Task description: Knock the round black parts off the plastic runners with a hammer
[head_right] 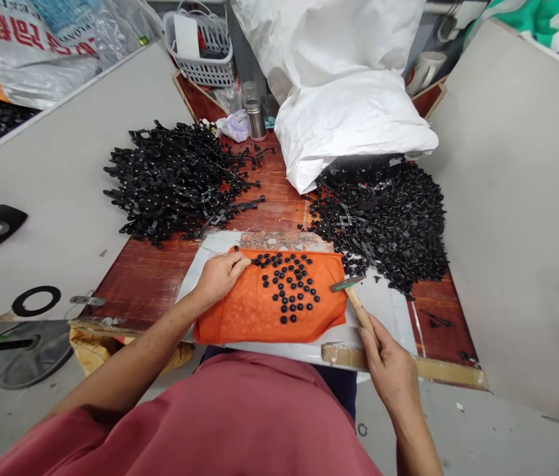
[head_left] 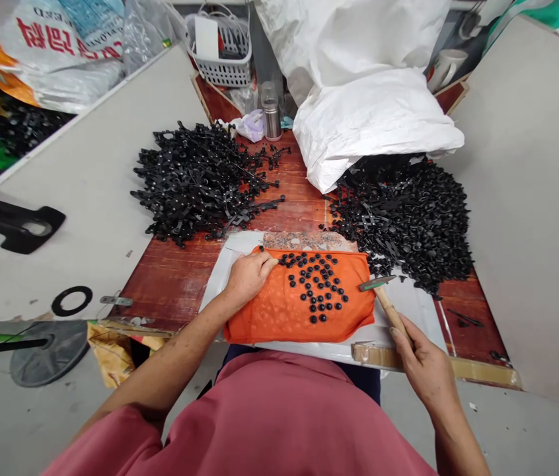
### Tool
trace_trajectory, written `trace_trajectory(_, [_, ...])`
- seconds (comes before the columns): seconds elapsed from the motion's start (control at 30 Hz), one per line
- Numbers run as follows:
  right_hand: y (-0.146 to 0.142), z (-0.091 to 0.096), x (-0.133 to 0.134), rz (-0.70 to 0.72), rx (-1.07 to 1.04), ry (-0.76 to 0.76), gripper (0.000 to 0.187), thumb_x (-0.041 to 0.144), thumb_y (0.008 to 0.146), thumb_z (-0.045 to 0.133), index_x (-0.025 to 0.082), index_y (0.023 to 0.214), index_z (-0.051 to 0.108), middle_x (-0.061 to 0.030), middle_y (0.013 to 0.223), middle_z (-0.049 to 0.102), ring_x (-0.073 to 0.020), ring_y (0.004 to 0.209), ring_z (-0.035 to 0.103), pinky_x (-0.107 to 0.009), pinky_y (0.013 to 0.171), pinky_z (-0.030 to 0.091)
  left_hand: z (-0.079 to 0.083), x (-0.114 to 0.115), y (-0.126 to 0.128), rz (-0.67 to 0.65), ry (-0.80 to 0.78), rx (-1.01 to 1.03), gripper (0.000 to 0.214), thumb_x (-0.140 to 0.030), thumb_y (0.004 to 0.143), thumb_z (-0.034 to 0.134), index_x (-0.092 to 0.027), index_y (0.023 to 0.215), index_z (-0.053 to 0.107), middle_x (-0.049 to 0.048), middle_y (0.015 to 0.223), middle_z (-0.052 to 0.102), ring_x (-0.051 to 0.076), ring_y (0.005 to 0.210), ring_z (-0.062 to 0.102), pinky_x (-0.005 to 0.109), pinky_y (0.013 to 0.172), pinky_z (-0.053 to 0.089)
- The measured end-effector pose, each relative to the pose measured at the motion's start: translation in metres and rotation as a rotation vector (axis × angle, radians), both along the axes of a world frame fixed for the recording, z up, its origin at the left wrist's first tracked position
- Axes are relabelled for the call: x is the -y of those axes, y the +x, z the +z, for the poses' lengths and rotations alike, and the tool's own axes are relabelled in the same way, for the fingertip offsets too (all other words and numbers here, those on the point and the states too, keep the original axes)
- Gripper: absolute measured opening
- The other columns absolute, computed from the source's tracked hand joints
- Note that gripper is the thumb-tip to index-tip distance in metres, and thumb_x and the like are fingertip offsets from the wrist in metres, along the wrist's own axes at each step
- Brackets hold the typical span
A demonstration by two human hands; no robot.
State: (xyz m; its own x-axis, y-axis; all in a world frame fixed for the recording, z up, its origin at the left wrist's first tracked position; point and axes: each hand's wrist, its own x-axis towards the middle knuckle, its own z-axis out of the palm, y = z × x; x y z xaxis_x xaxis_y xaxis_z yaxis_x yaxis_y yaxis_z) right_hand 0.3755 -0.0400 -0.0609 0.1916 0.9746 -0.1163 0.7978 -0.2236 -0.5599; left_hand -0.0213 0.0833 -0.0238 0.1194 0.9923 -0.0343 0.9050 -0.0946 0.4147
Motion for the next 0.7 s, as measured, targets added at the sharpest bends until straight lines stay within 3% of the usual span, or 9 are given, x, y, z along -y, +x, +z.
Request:
trace_trajectory(0.17, [-0.001, 0.004, 0.003, -0.014, -0.128, 0.072, 0.056, 0.059, 0.098, 0.055, 0.025, 0.141, 0.067, -0.0033, 0.13, 0.075, -0.0286, 0.118, 0.072, -0.037, 0.097, 0.059, 0.004, 0.001, 0.004, 0.011, 0.018, -0.12, 0.03, -0.033, 0.104, 0.049, -0.019, 0.087, 0.071, 0.0083, 0.091, 0.078, 0.022, 0.087, 0.069, 0.032, 0.078, 0.04])
trace_trajectory(0.3, [-0.009, 0.03, -0.001, -0.017, -0.052, 0.188, 0.053, 0.054, 0.098, 0.056, 0.026, 0.143, 0.065, -0.0025, 0.134, 0.073, -0.0283, 0.12, 0.071, -0.035, 0.098, 0.059, 0.011, -0.001, 0.004, 0.005, -0.017, -0.195, 0.034, -0.039, 0.104, 0.049, -0.02, 0.089, 0.072, 0.0103, 0.094, 0.078, 0.025, 0.088, 0.071, 0.034, 0.074, 0.038])
trace_trajectory(0.47, [-0.037, 0.061, -0.013, 0.161, 0.052, 0.205, 0.047, 0.048, 0.102, 0.054, 0.032, 0.144, 0.063, 0.0014, 0.133, 0.073, -0.0245, 0.113, 0.074, -0.033, 0.096, 0.06, 0.017, -0.002, 0.002, 0.025, -0.072, -0.102, 0.034, -0.039, 0.103, 0.05, -0.021, 0.082, 0.069, 0.0076, 0.09, 0.078, 0.024, 0.084, 0.069, 0.033, 0.068, 0.033])
trace_trajectory(0.7, [-0.059, 0.053, -0.008, 0.251, 0.057, 0.169, 0.043, 0.046, 0.104, 0.052, 0.033, 0.144, 0.064, 0.0012, 0.132, 0.073, -0.0244, 0.112, 0.075, -0.033, 0.088, 0.063, 0.02, 0.025, 0.012, -0.058, -0.079, 0.003, 0.033, -0.034, 0.104, 0.049, -0.02, 0.079, 0.066, 0.004, 0.082, 0.076, 0.019, 0.079, 0.067, 0.031, 0.073, 0.036])
